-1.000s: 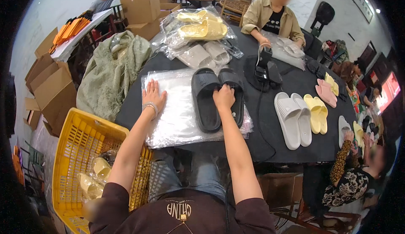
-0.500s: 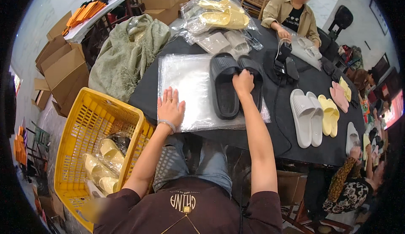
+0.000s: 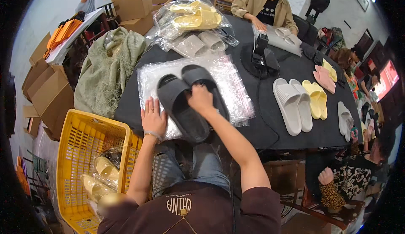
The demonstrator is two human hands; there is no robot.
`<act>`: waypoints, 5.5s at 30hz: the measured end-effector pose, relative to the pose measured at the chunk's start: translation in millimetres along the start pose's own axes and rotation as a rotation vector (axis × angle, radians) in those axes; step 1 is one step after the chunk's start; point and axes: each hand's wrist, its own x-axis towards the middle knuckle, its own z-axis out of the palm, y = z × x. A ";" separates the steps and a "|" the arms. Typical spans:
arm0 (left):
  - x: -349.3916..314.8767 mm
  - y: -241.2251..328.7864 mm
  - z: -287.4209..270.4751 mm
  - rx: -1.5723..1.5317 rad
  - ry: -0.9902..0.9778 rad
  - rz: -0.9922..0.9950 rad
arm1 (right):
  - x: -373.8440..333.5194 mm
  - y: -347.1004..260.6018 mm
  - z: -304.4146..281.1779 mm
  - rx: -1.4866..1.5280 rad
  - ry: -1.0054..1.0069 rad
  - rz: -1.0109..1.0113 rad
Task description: The person packs pairs of plastic slippers into clear plastic bags. They retrieve slippers from a yellow basket, place them onto a stack of bags, and slide them inside. The person handles multiple pairs of slippers in various colors, including white, black, and yellow, throughout the process.
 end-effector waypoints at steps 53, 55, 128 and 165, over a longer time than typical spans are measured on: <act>0.5 12.9 -8.5 -0.020 -0.013 -0.019 | -123.5 274.7 -160.9 0.344 0.116 0.346; 2.7 15.6 -9.3 -0.021 -0.018 -0.012 | -125.4 328.1 -165.8 -0.036 0.084 0.490; 98.7 -42.9 -0.2 -0.707 -0.040 -0.241 | -11.4 112.3 -49.2 -0.067 -0.064 0.522; 13.4 -96.2 -69.3 -0.487 -0.343 0.149 | 31.2 108.7 52.6 0.207 0.053 -0.134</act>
